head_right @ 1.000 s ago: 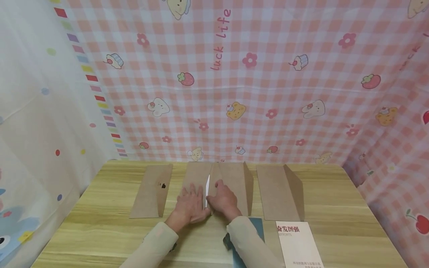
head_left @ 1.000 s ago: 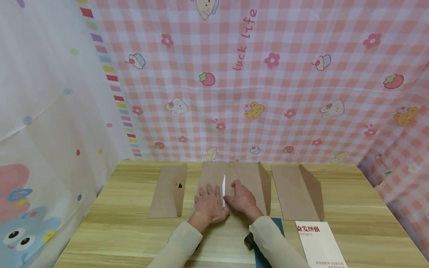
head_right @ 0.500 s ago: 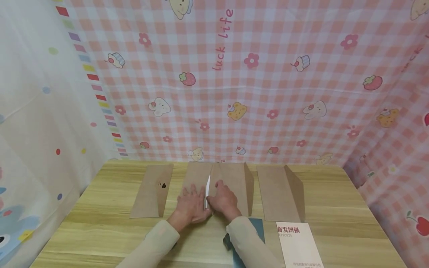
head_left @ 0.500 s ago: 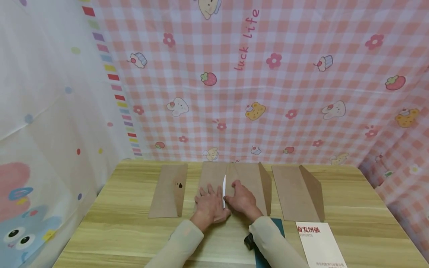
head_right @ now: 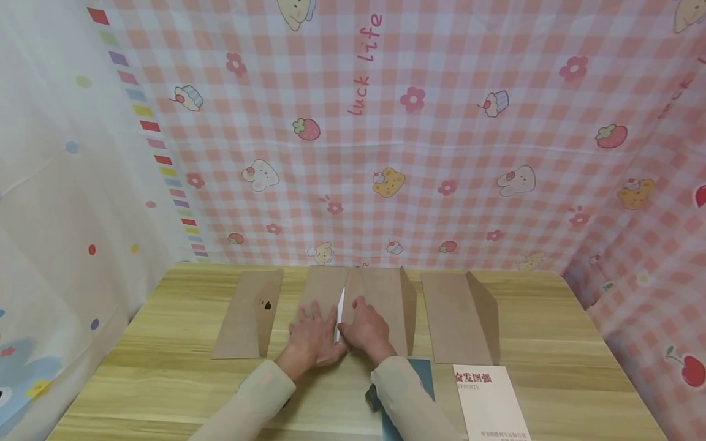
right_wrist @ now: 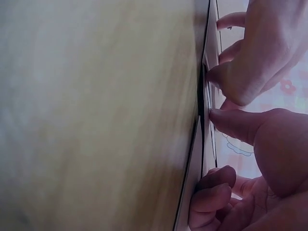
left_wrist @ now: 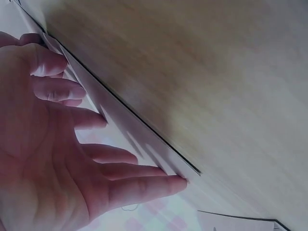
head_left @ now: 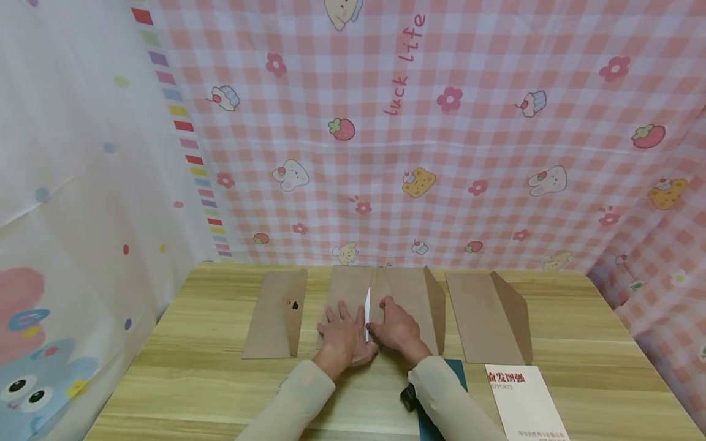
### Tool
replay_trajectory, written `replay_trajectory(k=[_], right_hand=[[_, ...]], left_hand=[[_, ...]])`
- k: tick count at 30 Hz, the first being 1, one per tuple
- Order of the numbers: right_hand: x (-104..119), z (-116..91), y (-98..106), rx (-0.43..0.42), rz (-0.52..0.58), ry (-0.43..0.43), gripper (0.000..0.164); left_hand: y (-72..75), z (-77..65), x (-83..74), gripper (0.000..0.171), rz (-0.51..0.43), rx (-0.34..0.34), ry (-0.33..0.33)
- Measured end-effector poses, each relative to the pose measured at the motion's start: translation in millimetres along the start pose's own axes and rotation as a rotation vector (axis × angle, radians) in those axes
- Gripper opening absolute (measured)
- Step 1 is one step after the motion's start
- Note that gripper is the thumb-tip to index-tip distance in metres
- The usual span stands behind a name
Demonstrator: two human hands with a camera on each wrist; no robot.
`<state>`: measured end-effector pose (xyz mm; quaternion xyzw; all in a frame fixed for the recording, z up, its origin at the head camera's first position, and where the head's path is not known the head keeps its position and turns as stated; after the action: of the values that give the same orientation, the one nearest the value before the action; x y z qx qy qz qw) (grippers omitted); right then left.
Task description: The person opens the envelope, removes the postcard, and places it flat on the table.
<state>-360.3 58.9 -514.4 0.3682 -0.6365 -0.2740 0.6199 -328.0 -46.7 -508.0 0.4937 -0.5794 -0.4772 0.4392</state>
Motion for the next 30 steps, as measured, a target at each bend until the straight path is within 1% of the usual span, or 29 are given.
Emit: replay_trajectory(k=[4,10,17,30], right_hand=[[0.1,0.3,0.1,-0.001,0.003,-0.007,0.050],[-1.4,0.6,-2.4,0.021,-0.009,-0.032,0.053],[-0.4,0.5,-0.1,0.020,-0.001,-0.025,0.057],[-2.5,1.4,-2.0,0.030,0.025,-0.022,0.064]], left_hand=[[1.0,1.6,-0.3,0.086,0.001,-0.019,-0.014],[0.3,3.7,0.2,0.087,0.006,-0.018,-0.022],[0.7,5.0,0.5,0.087,-0.024,-0.021,-0.035],[2.9,3.0,1.2,0.084,0.000,-0.032,-0.046]])
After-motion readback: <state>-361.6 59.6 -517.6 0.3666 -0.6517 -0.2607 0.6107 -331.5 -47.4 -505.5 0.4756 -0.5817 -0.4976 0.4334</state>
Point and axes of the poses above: each hand's wrist, its own z-axis towards the middle knuckle, its own y-axis out of the back of the hand, x = y × z, the point moved 10 cm from there along z, towards the middle knuckle, and after that the axes turned 1 degree about y, right-handed, at the moved point
